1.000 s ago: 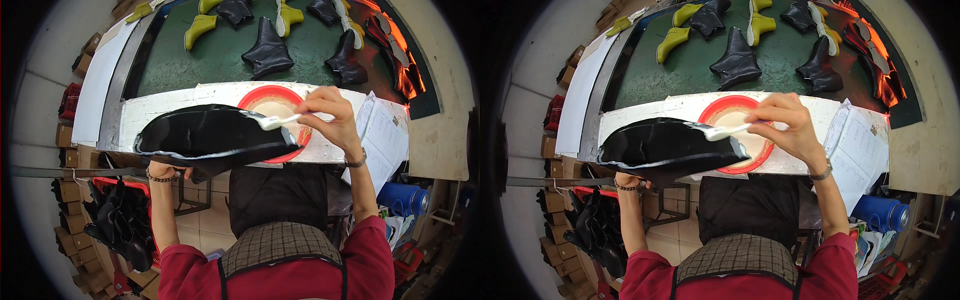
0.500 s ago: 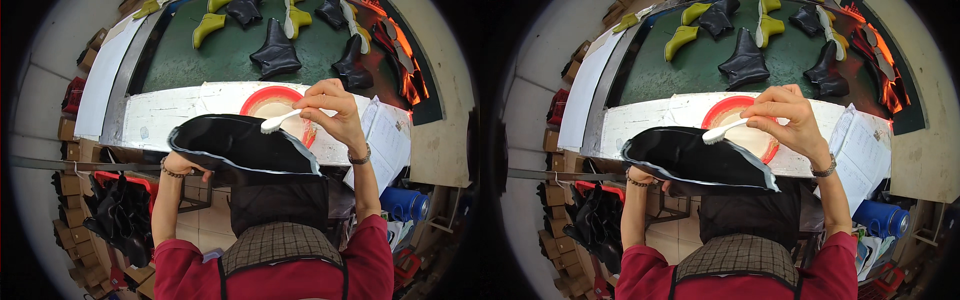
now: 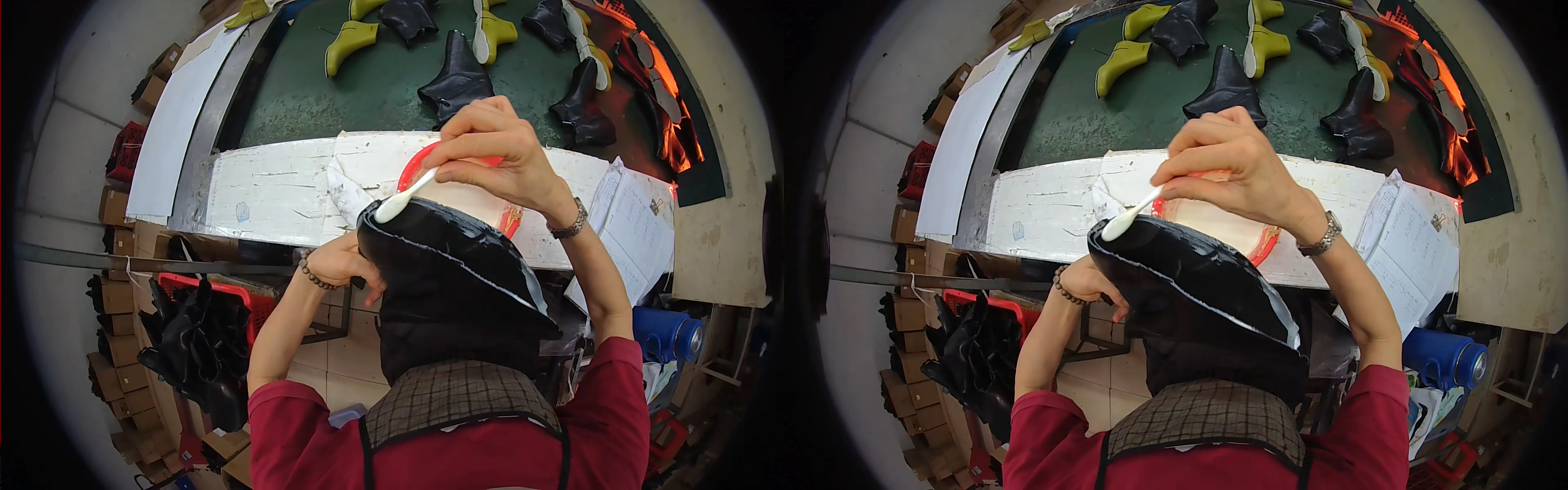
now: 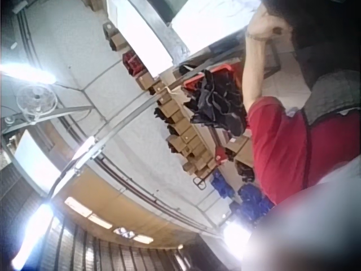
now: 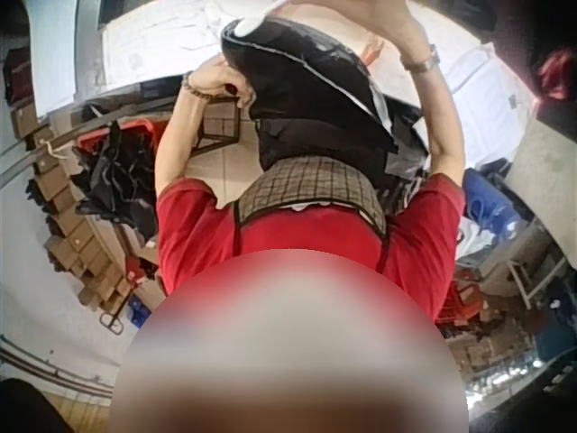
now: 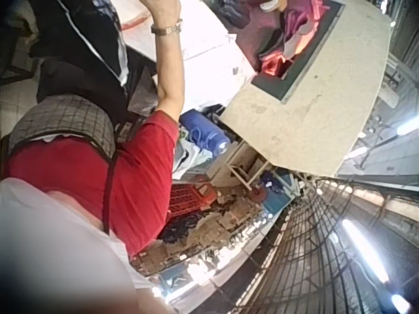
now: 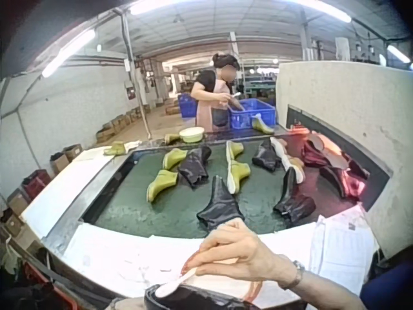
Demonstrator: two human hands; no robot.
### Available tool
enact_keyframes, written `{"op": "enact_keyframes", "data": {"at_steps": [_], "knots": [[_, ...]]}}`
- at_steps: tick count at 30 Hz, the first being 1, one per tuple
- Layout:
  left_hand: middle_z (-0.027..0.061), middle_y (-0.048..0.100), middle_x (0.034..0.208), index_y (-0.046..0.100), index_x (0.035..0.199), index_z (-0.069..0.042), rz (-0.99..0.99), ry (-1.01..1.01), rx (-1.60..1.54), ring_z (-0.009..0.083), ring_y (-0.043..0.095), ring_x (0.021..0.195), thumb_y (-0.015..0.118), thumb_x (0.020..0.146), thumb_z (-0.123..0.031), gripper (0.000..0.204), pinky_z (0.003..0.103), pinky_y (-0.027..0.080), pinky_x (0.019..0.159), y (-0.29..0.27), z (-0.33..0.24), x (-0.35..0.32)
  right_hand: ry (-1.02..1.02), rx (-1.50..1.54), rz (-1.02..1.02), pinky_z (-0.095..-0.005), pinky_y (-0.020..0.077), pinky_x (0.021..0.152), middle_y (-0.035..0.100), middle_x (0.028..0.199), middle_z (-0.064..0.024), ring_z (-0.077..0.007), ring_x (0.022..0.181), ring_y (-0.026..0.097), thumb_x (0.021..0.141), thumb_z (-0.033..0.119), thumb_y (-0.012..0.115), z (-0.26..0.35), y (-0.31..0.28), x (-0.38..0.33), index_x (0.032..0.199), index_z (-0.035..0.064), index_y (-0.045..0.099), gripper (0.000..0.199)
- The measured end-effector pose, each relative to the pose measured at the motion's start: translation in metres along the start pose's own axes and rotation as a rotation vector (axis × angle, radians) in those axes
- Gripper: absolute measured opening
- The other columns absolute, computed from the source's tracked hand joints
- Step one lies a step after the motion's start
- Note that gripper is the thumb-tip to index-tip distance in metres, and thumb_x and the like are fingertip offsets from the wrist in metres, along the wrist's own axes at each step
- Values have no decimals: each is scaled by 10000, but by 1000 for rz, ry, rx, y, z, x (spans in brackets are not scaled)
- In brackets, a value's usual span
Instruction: Applying glue to the edges of black shoe uppers using a brush and placing them on a conveyor belt.
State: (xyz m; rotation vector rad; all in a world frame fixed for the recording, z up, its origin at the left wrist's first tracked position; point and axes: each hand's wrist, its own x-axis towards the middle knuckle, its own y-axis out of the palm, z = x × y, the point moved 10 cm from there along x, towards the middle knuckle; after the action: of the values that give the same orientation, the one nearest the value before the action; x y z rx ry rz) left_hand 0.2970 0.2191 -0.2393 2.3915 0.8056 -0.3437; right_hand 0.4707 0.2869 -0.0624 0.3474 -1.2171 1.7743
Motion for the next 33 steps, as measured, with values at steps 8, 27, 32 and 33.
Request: {"op": "enact_keyframes", "data": {"at_steps": [8, 27, 32, 33], "knots": [[253, 698, 942, 532, 1300, 115, -49, 399, -115, 311, 678, 576, 697, 731, 156, 594, 388, 550, 477, -23, -29, -39, 216, -15, -105, -319, 390, 848, 673, 871, -4, -148, 861, 600, 728, 128, 856, -30, -25, -59, 929, 94, 800, 212], [241, 703, 949, 529, 1315, 90, -461, 502, -162, 321, 696, 631, 705, 630, 204, 717, 405, 578, 507, -64, -36, -83, 433, 110, -241, -262, 454, 724, 668, 924, -51, -127, 820, 583, 863, 7, 725, -75, -28, -86, 982, 0, 753, 122], [171, 720, 946, 626, 1100, 89, -882, 619, 93, 275, 715, 764, 624, 680, 174, 429, 369, 589, 694, -129, -83, -112, 949, 367, -634, -201, 409, 497, 525, 766, 21, -40, 580, 482, 1057, 206, 566, -151, -40, -225, 1102, 4, 625, 215], [149, 719, 953, 632, 1107, 77, -1020, 619, 228, 242, 710, 766, 611, 687, 154, 427, 359, 589, 716, -149, -96, -114, 1024, 345, -650, -205, 340, 401, 478, 721, 41, -21, 497, 416, 1072, 251, 540, -157, -32, -247, 1099, 25, 598, 235]]}}
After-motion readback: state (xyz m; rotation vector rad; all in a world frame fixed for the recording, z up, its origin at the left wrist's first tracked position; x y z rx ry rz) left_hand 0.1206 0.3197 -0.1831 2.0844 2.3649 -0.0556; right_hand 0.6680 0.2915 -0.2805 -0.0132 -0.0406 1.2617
